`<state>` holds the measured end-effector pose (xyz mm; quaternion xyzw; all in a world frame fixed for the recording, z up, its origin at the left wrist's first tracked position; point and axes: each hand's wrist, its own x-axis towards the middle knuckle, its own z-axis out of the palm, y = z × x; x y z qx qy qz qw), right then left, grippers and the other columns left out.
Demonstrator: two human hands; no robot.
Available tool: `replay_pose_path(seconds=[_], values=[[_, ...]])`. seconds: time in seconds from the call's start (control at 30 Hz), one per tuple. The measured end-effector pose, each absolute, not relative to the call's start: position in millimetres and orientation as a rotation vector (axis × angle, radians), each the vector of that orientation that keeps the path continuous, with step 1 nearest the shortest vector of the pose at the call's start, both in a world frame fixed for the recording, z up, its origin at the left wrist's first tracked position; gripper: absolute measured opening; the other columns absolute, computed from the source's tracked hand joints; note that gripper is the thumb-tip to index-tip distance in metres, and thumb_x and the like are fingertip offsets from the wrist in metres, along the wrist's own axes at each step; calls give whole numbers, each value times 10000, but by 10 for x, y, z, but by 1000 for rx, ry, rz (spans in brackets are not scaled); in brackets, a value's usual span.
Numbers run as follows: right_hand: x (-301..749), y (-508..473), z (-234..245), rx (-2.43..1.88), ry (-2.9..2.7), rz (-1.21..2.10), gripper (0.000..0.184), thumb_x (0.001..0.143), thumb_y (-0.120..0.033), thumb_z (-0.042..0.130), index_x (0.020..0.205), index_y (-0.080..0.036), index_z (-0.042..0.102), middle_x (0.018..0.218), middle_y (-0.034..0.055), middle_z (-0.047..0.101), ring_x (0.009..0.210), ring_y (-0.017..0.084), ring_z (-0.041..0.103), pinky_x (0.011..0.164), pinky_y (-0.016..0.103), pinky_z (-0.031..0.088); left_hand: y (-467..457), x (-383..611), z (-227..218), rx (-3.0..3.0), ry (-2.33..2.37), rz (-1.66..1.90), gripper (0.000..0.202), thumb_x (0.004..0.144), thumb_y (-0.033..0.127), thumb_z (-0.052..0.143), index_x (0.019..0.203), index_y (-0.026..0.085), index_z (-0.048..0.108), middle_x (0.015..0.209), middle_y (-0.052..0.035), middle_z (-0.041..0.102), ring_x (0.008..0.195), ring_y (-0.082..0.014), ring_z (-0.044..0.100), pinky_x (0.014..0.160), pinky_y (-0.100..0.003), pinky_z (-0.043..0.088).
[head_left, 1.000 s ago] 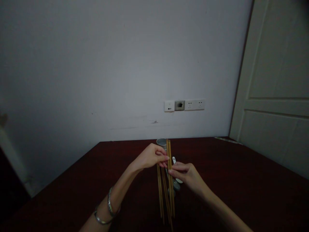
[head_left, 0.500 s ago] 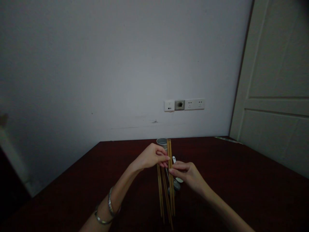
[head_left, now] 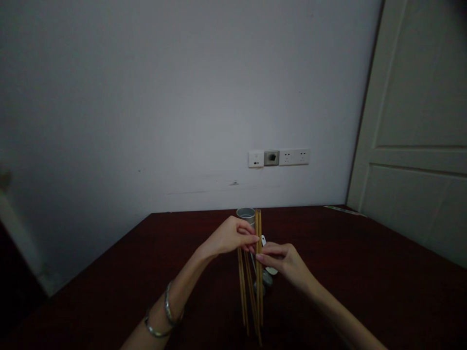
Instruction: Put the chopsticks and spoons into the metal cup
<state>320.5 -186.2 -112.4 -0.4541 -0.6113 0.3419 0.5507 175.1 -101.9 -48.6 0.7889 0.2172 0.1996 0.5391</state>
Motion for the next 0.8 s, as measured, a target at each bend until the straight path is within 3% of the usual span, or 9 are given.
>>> replay_pose_path(seconds=[0.13,0.27,0.37,0.6,0.8], values=[[3192,-1874,-1120,-1076,-1445,805,263,664,-393,626,602,-142,672,634,28,541,624,127,471,588,255,361,-1045,1758,-441,1880,476,604,263,643,300,657,794,90,610,642,-41,629,575,-110,583,564,-229,467],[3163,-1887,-1124,-1078,-1465,807,261,654,-397,633,586,-148,671,597,14,508,590,112,442,553,244,352,-1050,1766,-411,1766,437,783,488,652,283,656,1091,124,515,725,-55,650,650,-149,612,581,-265,494],[3154,-1886,-1139,-1069,-1459,828,260,653,-395,633,586,-148,674,601,15,510,585,108,439,543,242,345,-1049,1770,-421,1732,378,844,594,656,274,657,1196,171,430,728,-40,649,664,-158,622,591,-275,503],[3169,-1871,-1173,-1081,-1438,871,248,643,-391,643,615,-149,684,621,22,538,602,113,464,563,247,355,-1077,1807,-483,1796,320,934,384,689,288,633,1036,139,564,764,-61,655,703,-162,629,653,-278,501],[3141,-1888,-1132,-1079,-1401,914,248,627,-381,655,557,-143,661,590,7,509,576,100,449,546,238,354,-1064,1807,-491,1775,345,943,363,688,271,634,1018,131,577,752,-67,664,700,-174,638,667,-301,507]])
